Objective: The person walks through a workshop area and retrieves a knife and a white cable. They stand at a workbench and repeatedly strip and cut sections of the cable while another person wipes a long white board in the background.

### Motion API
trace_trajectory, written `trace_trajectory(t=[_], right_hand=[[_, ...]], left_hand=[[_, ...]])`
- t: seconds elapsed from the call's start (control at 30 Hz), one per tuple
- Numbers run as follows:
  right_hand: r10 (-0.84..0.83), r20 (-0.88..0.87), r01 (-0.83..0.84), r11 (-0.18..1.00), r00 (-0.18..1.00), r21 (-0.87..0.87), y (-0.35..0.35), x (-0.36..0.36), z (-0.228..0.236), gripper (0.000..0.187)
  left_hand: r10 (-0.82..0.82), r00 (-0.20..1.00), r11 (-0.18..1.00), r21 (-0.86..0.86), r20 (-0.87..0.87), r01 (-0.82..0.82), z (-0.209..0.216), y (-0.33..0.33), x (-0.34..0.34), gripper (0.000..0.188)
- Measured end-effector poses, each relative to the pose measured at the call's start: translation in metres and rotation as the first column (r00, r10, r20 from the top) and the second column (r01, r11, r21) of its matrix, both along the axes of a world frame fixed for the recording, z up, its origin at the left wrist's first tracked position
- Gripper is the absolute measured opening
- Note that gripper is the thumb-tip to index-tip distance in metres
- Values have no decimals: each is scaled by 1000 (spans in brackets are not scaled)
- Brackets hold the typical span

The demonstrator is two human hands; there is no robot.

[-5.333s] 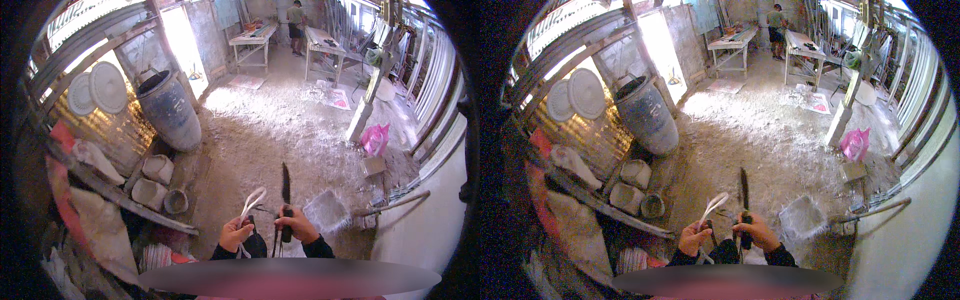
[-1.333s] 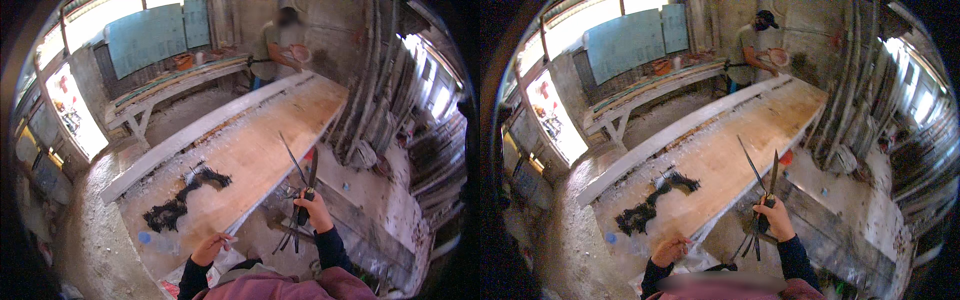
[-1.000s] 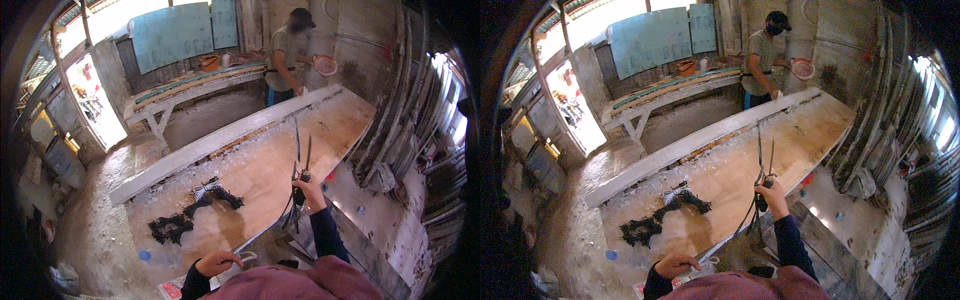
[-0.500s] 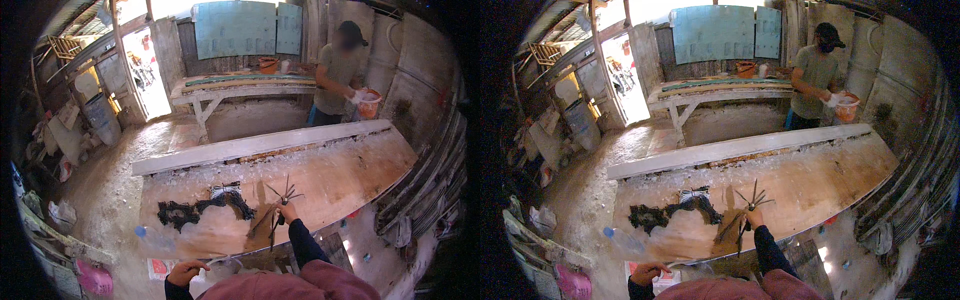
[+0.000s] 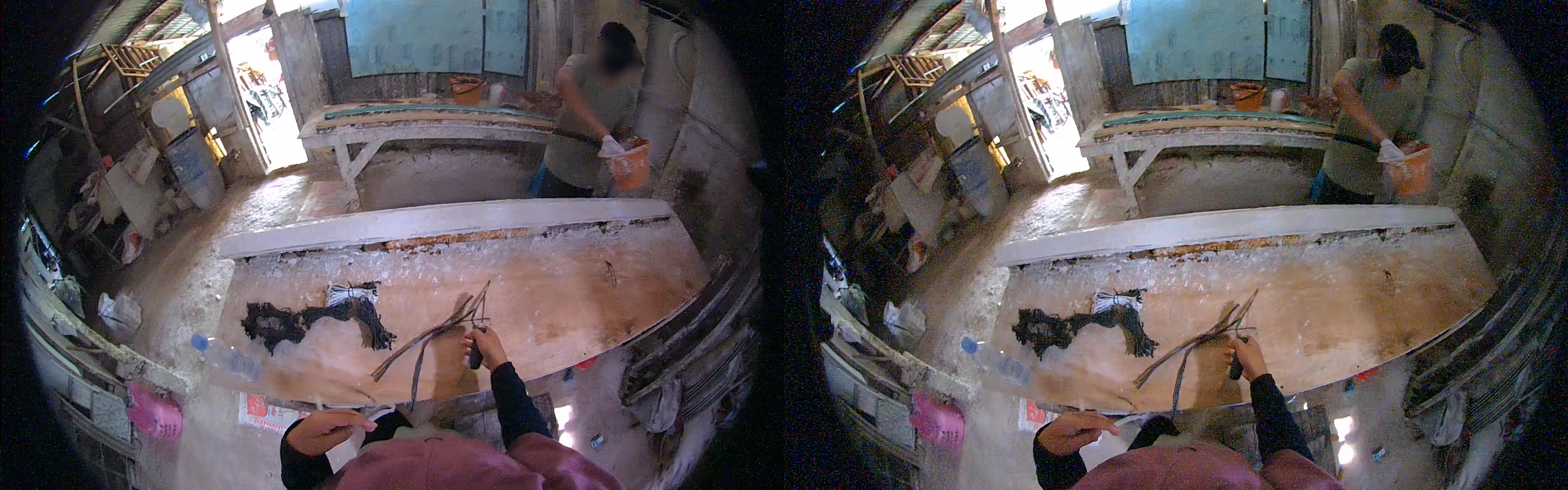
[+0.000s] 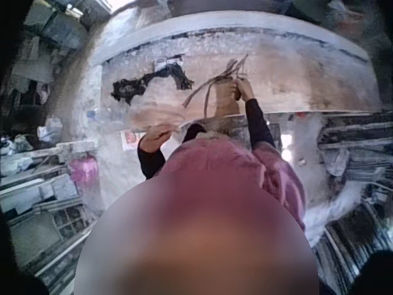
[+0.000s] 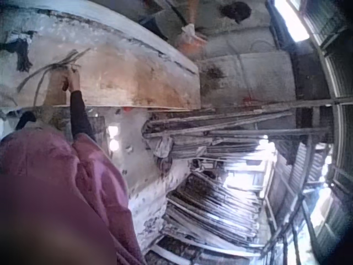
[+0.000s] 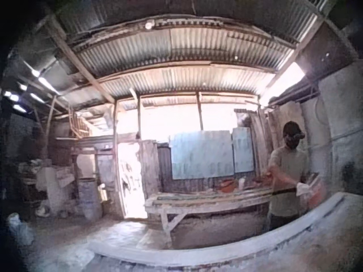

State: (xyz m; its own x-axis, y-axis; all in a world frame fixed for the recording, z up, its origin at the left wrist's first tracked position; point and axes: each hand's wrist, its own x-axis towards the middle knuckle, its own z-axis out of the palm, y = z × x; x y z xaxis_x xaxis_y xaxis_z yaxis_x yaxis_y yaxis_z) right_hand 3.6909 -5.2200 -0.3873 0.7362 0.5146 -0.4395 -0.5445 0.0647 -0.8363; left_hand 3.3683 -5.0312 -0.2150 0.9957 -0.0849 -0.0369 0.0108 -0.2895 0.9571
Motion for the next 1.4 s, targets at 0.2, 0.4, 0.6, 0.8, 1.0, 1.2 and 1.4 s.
trace_trajectory(t=[0.2, 0.4, 0.6, 0.8, 1.0, 1.2, 1.4], right_hand=[[234, 261, -174, 957, 936, -234, 18, -22, 8, 19], [212, 690, 224, 845, 692, -485, -15, -8, 9, 61], [409, 681, 405, 578, 608, -709, -39, 4, -10, 88], [441, 790, 368, 713, 427, -597, -47, 5, 15, 59], [404, 685, -562, 827, 606, 9, -28, -39, 136, 39], [408, 446, -521, 838, 797, 163, -47, -60, 202, 23], [99, 220, -209, 800, 971, 563, -82, -45, 201, 20]], left_hand=[[65, 997, 996, 64, -39, -63, 29, -23, 0, 23], [186, 959, 982, -66, 216, -176, 61, -12, 17, 19], [2, 971, 997, 74, 241, -20, 84, -3, 77, 23], [-83, 976, 992, -74, 203, 99, 75, -15, 115, 25], [-195, 975, 981, 21, 103, 194, 63, -26, 148, 31], [0, 994, 997, -80, 109, 8, 43, 3, 136, 18], [284, 958, 851, -449, -41, -271, 1, 25, 76, 10]])
